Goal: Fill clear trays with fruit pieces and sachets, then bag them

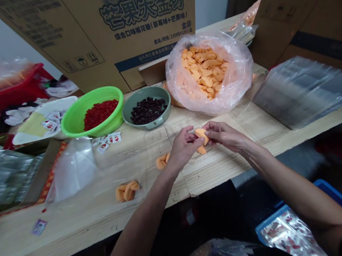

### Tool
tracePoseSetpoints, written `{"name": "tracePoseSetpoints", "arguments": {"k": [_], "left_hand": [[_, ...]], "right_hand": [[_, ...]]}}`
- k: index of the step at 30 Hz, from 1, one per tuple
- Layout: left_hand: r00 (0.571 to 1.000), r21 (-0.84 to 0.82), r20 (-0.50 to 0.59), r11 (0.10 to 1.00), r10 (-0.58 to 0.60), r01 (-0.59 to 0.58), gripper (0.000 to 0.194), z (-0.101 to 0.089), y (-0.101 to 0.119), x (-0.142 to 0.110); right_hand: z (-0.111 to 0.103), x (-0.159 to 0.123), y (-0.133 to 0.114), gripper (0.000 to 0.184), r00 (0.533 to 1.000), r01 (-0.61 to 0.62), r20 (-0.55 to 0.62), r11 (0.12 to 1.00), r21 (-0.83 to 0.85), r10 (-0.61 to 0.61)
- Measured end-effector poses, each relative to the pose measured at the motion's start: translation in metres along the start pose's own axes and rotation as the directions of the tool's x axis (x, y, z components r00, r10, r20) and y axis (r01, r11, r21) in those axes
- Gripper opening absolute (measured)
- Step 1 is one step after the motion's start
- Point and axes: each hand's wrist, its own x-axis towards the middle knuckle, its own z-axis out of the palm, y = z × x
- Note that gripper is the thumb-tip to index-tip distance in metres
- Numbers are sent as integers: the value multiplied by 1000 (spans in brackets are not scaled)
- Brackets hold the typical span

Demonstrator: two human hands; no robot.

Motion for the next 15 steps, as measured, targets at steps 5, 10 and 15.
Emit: {"name": "tracePoseSetpoints", "arguments": {"k": [5,10,15], "left_hand": [[991,-156,-101,986,-83,67,33,-20,9,0],[984,-96,-152,992,-91,77,29,-26,1,-5],[959,59,-284,998,6,11,26,-3,-26,-14]], "right_hand": [[1,1,-1,29,948,191,-96,783,-592,-303],[-1,-10,4,47,885,459,385,361,-812,-260],[6,-17,19,31,908,404,332,317,-858,-258]]}}
